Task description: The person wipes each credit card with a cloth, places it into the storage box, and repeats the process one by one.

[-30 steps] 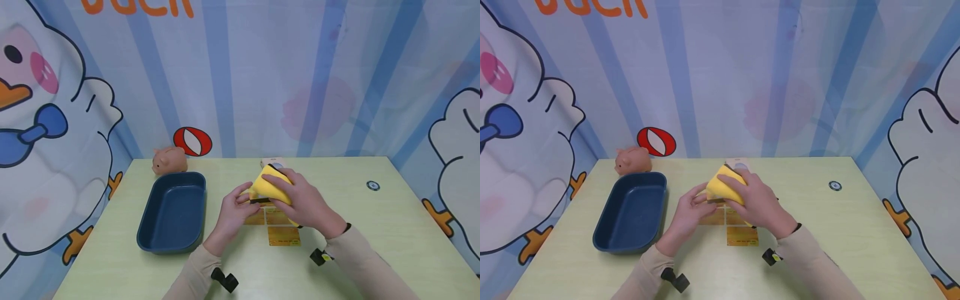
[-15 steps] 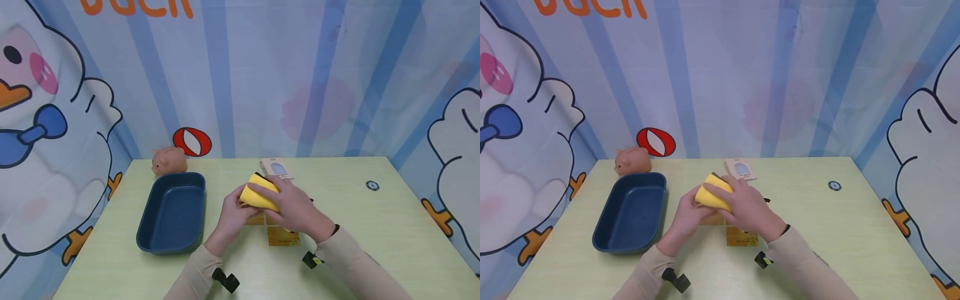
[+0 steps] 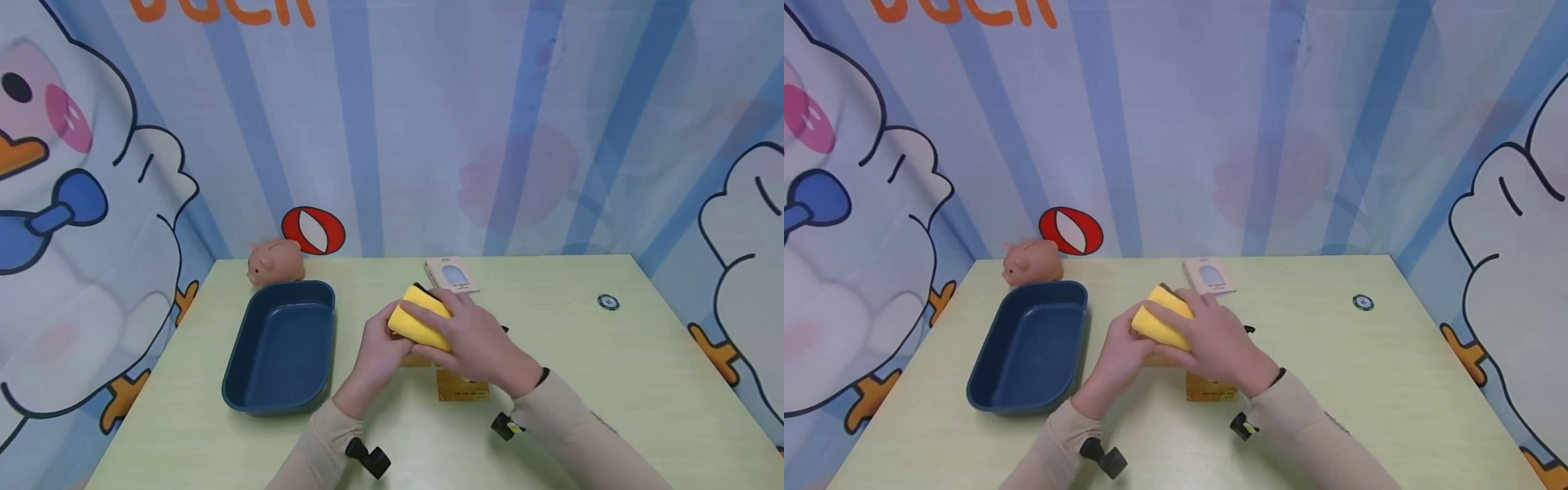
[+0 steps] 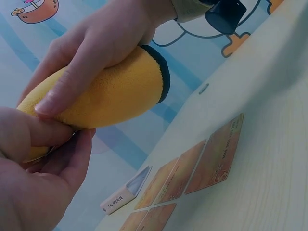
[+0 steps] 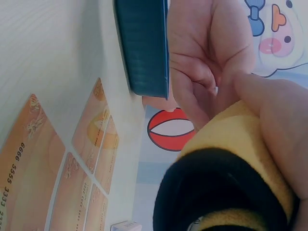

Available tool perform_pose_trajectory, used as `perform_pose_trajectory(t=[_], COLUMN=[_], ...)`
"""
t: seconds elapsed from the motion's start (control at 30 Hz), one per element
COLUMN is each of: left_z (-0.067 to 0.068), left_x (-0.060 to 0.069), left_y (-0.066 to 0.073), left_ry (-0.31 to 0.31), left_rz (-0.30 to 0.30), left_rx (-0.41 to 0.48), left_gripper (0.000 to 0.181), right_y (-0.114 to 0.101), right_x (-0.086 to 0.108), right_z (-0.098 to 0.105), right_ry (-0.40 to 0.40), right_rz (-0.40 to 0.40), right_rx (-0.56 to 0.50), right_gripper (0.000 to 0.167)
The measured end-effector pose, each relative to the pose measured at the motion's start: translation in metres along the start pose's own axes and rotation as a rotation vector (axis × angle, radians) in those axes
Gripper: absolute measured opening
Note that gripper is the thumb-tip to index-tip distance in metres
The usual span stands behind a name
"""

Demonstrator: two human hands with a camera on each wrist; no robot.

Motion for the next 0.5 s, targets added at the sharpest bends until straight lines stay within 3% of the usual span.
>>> perform_pose_trajectory(t=[0.5], left_z=[0.0001], left_x=[-0.0004], left_y=[-0.0046], left_ry=[0.023], left_rz=[-0.005], left_rx=[-0.016], left_gripper=[0.074], right_y=[-0.0025], right_x=[0.0028], right_z=[-0.0041], right_ry=[-0.023], right_rz=[0.006], right_rx=[0.106], right_gripper=[0.06])
Point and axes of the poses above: each hand's wrist, its own x-axis away from the middle knuckle, its own z-axis out of the back of the hand, y = z × x, the point moved 2 cm from there along -x, towards the middle knuckle, and after that the axes turned 9 degrees about x, right-handed, at the moved point
